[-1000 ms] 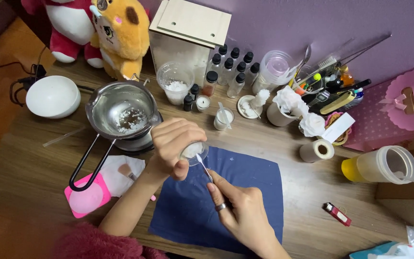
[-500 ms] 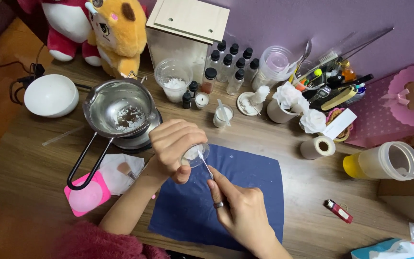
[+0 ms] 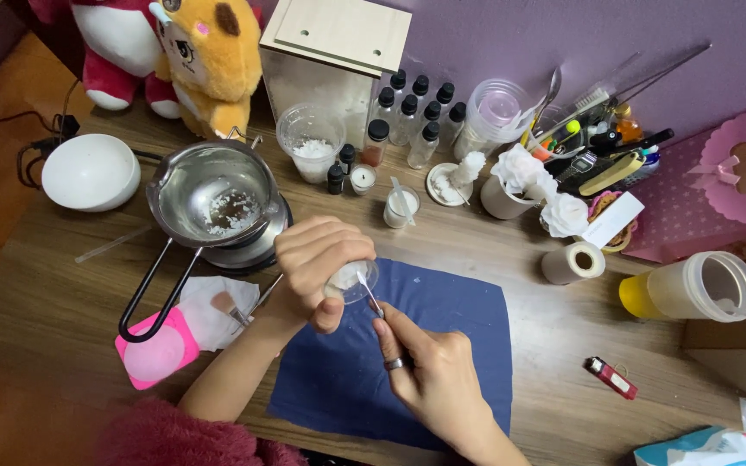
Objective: Using a thin metal spatula to scrape the remaining powder out of a small glass jar into a metal melting pot.
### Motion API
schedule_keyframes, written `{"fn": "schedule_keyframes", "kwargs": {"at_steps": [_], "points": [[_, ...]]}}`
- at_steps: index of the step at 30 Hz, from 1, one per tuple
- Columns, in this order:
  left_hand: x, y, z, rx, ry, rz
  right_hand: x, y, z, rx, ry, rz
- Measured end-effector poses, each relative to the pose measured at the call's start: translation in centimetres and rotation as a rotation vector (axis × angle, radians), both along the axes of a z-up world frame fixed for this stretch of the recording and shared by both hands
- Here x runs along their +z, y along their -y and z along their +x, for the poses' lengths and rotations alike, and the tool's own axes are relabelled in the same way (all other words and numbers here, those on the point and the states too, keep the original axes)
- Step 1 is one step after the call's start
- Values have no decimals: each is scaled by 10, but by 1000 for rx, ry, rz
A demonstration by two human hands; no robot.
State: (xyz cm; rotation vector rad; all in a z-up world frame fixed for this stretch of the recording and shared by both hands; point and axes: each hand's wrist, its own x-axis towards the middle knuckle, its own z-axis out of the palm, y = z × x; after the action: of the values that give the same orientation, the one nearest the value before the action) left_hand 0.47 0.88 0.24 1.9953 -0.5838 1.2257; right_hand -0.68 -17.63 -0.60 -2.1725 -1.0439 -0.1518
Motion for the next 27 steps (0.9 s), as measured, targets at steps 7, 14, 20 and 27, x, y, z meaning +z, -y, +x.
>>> {"fn": "schedule_keyframes", "kwargs": {"at_steps": [7, 14, 20, 27], "points": [[1, 5, -2, -14, -23, 25, 8, 0, 2, 8, -116, 20], [3, 7, -1, 24, 3, 17, 8, -7, 1, 2, -291, 104], [-1, 4, 7, 53, -17, 19, 18, -1, 13, -7, -264, -64], [-4, -14, 10, 159, -71, -199, 48, 40, -6, -43, -238, -8]]}}
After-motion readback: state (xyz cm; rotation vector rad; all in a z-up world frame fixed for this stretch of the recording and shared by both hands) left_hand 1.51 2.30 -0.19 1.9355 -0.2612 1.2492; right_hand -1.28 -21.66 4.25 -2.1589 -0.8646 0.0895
